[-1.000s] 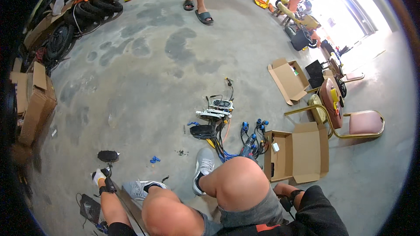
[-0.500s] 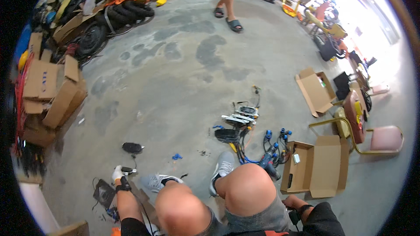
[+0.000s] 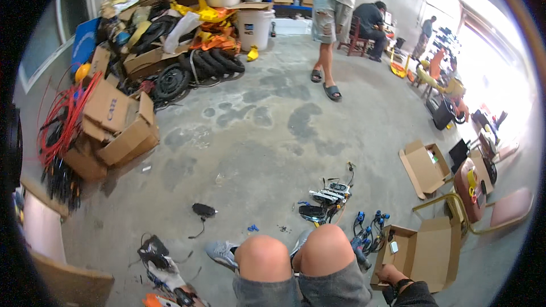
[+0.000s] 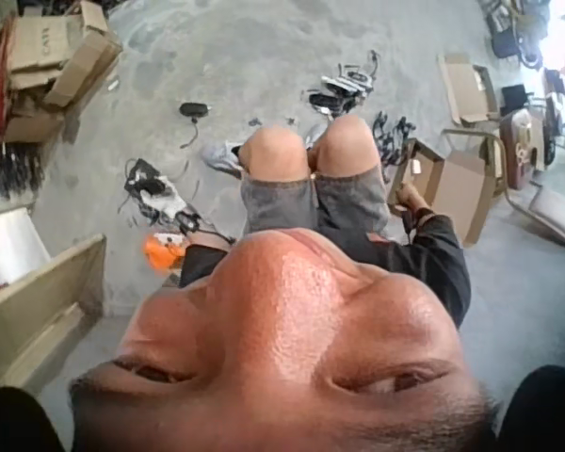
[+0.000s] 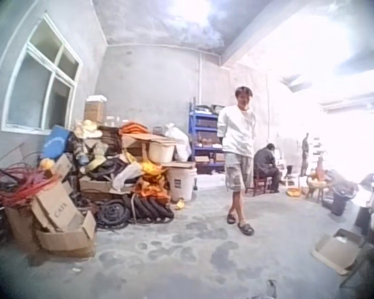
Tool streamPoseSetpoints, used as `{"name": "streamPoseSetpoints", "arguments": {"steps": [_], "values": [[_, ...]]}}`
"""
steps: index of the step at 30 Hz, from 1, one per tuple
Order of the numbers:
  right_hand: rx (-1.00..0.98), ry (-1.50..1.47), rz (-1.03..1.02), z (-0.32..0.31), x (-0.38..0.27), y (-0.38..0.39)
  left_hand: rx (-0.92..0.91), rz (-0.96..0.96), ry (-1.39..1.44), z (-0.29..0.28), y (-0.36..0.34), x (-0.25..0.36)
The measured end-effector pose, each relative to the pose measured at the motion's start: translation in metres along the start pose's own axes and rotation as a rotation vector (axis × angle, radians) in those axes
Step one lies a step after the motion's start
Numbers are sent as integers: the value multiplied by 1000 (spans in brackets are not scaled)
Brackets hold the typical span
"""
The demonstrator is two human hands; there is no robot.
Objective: Repairing a vehicle's instrument cluster assembly using a screwdriver.
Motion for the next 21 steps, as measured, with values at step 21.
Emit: {"name": "streamPoseSetpoints", "arguments": {"steps": [21], "values": [[396,-552,-1775,-284,-467,506,-951,-297,-298,413,388,-25]]}}
Point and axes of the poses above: each hand's wrist, its own y-axis away from the middle knuckle, its own z-axis out of the palm, x = y × z, the point moved 10 cm from there along -y, towards the middle knuckle, and after that the axes turned 6 degrees about x, right-handed, at the moved point
